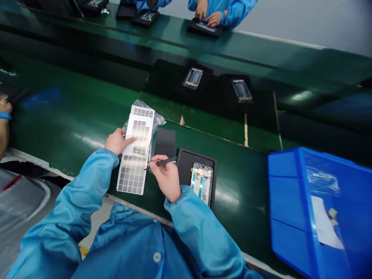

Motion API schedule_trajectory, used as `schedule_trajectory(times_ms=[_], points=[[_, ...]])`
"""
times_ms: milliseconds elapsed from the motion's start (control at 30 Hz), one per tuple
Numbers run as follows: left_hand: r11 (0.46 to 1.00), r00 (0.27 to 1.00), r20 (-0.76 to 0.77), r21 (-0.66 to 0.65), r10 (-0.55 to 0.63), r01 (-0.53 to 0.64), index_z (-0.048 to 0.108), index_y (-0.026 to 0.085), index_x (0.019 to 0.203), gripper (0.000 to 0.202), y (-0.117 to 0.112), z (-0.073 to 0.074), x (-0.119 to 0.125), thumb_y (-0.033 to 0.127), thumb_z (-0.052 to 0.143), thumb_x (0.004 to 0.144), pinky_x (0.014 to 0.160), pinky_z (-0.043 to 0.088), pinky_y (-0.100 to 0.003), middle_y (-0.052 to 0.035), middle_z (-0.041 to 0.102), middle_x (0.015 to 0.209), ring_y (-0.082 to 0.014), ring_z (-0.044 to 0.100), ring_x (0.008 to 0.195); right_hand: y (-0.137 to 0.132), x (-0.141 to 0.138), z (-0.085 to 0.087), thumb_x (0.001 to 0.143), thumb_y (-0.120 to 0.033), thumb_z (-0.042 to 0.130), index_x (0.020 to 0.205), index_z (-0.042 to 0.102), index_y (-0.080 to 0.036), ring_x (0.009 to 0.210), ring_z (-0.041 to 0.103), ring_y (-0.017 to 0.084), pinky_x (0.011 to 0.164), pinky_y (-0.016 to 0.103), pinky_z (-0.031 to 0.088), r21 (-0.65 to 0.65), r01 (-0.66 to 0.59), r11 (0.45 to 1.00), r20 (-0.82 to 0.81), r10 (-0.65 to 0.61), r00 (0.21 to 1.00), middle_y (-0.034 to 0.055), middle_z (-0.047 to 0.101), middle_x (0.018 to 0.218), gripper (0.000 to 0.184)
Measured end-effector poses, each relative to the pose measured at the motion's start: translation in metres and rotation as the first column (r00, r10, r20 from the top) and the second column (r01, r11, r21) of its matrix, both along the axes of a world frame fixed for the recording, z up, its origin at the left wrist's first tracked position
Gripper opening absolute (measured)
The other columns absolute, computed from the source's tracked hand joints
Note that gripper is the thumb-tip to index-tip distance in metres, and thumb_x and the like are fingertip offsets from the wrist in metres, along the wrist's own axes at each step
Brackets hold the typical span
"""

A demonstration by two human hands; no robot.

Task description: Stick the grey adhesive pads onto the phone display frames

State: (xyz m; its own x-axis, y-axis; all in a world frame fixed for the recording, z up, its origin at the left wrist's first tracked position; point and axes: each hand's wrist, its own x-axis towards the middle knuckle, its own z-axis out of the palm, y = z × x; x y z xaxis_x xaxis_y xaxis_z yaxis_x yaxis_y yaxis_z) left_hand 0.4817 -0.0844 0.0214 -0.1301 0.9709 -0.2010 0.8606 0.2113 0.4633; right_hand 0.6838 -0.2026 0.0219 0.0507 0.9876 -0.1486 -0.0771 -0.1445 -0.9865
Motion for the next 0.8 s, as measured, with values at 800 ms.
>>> schedule_trajectory(times_ms=[800], points=[[0.969,0.549,0.81,-0.088,0.206,-0.233,0.058,0.017,0.095,0.055,-0.069,0.028,-0.039,0.052,0.084,0.063,0.059,0.056,-0.027,-0.006,0.074,0.085,-0.018,0.069,0.068,0.011,-0.042,-0.001,0.091,-0.034,0.058,0.095,0.07,-0.017,0.082,0.071,0.025,0.079,0.034,0.05,-0.151,-0.166,0.974,0.565,0.223,0.795,0.0092,0.074,0.083,0.021]])
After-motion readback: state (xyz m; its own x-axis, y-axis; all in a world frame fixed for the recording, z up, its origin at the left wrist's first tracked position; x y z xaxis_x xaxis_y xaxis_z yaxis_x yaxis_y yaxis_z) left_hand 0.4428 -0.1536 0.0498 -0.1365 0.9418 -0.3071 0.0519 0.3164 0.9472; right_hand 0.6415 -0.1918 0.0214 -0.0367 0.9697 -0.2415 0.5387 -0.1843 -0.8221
